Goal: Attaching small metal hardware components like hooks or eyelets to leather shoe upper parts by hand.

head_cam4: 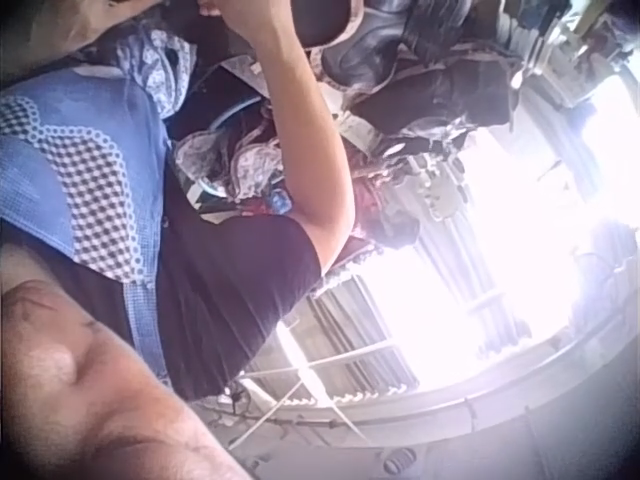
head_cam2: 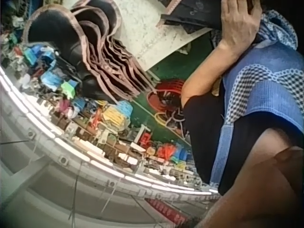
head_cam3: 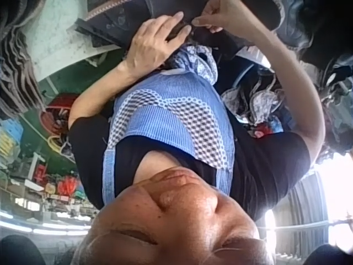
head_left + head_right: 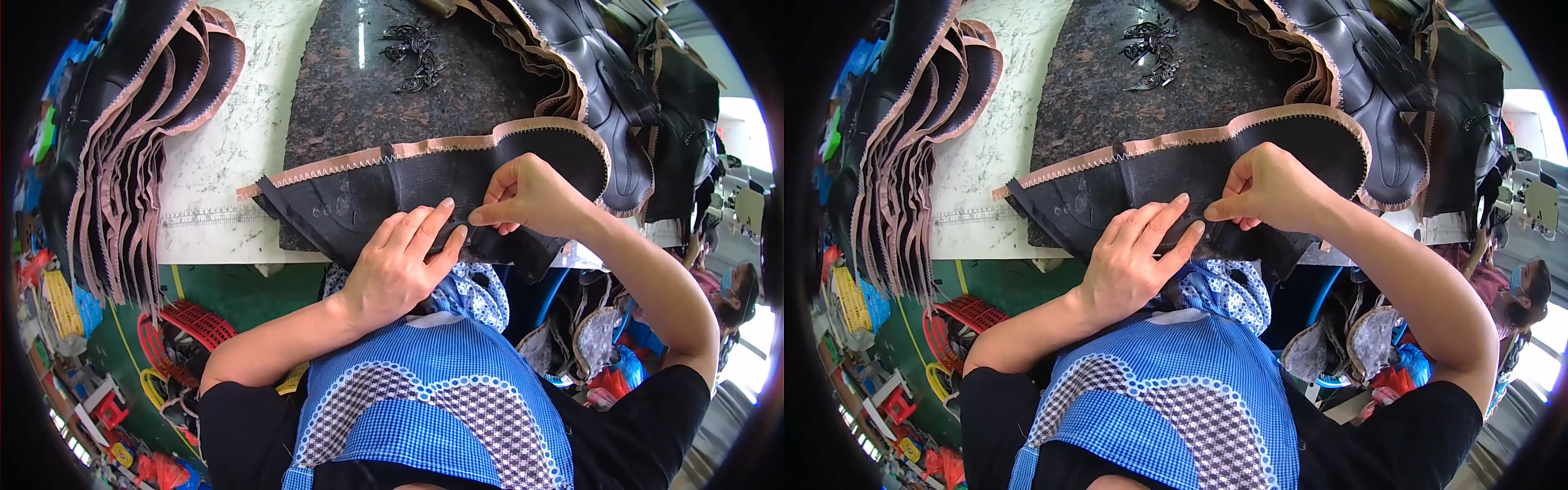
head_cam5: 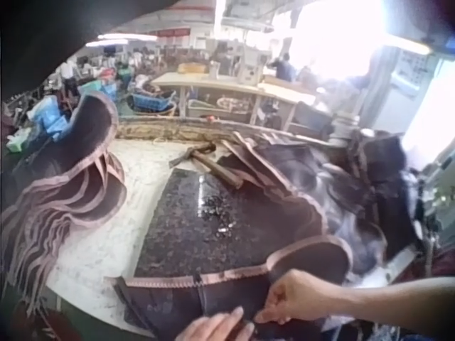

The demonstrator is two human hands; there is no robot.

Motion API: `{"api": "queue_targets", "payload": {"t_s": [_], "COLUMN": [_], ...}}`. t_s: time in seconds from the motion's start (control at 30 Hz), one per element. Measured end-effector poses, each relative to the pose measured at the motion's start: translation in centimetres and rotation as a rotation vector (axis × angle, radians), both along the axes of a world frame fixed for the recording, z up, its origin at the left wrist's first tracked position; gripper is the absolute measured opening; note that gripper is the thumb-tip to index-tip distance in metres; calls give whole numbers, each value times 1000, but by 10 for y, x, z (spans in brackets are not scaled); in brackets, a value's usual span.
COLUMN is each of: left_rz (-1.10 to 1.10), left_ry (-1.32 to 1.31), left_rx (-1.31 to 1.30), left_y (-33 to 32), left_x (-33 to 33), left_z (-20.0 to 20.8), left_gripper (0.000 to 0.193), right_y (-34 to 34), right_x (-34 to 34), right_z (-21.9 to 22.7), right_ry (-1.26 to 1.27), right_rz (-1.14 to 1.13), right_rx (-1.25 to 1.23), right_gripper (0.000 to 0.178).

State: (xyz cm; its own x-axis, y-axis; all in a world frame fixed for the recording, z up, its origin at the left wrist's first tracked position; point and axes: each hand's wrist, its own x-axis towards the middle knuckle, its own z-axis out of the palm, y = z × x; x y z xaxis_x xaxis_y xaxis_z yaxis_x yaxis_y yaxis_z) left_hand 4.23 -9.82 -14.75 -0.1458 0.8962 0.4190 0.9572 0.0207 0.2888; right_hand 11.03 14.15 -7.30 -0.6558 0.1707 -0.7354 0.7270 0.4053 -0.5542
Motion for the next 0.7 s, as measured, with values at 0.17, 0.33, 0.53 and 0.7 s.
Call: {"api": "queue_targets", "payload": {"t_s": [0.17, 0.33, 0.53, 0.7], "left_rz": [-30, -65, -56, -58], "left_ry": [-16, -60, -41, -45], "left_rx": [4, 31, 22, 7], "left_y": [-3, -11, -11, -14], "left_x": [-4, -5, -2, 0], "left_z": [4, -3, -2, -5], "left_gripper": [37, 38, 40, 41], "right_y": [-12, -14, -26, -28], "right_x": [11, 11, 16, 7], "right_z": [3, 1, -14, -9], "right_ry": [114, 349, 656, 472], "right_rz": [97, 251, 253, 118], "right_rx": [180, 320, 243, 168], "right_gripper": [27, 24, 19, 15]}}
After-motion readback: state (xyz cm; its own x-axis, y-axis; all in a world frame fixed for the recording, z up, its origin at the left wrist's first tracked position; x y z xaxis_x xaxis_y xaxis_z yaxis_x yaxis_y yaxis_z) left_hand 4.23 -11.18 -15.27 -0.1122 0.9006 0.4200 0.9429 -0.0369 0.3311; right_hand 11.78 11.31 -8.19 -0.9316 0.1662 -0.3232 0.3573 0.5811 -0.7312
